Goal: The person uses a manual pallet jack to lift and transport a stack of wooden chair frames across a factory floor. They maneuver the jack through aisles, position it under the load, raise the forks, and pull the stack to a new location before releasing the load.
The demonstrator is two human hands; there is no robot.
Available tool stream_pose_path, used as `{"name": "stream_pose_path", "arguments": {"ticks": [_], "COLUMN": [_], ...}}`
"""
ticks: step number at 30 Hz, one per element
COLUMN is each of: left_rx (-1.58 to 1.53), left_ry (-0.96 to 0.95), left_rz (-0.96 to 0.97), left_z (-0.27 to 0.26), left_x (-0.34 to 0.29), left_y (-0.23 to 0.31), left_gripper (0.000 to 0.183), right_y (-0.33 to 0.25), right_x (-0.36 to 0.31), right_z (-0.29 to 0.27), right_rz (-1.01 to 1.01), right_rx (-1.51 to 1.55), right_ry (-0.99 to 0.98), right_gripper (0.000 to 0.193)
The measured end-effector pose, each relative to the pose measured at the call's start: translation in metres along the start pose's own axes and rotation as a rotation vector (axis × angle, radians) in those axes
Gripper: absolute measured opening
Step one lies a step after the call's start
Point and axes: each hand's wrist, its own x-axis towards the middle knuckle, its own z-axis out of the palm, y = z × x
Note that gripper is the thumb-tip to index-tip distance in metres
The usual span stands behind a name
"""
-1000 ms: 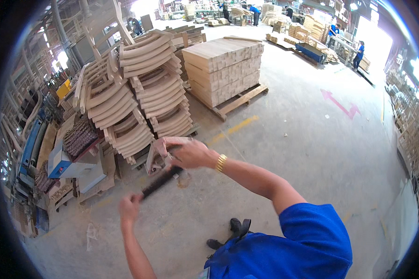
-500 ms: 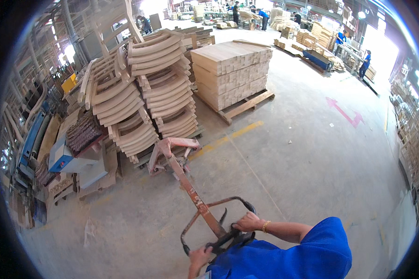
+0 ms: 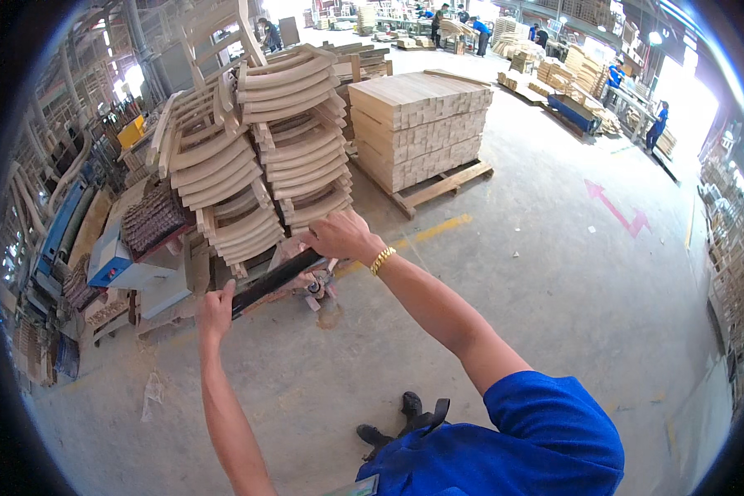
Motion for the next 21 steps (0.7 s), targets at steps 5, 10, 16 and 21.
{"name": "stream_pose_path", "arguments": {"ticks": [5, 10, 16, 21], "left_rx": [0.114, 0.141, 0.138, 0.058], "left_ry": [-0.047, -0.475, -0.932, -0.607], "left_rz": [0.043, 0.028, 0.102, 0.171], "left_z": [0.042, 0.153, 0.213, 0.103], "left_x": [-0.076, -0.246, -0.288, -0.166], "left_y": [-0.001, -0.035, -0.035, -0.055], "left_gripper": [0.049, 0.039, 0.051, 0.036], "right_y": [0.012, 0.016, 0.033, 0.011], "right_x": [-0.066, -0.250, -0.322, -0.150], "right_z": [0.028, 0.098, 0.155, 0.068], "right_rz": [-0.029, -0.049, -0.067, -0.142], "right_rx": [-0.009, -0.092, -0.009, -0.144], "right_ry": [0.085, -0.277, -0.773, -0.677], "right_gripper": [0.036, 0.035, 0.040, 0.037]}}
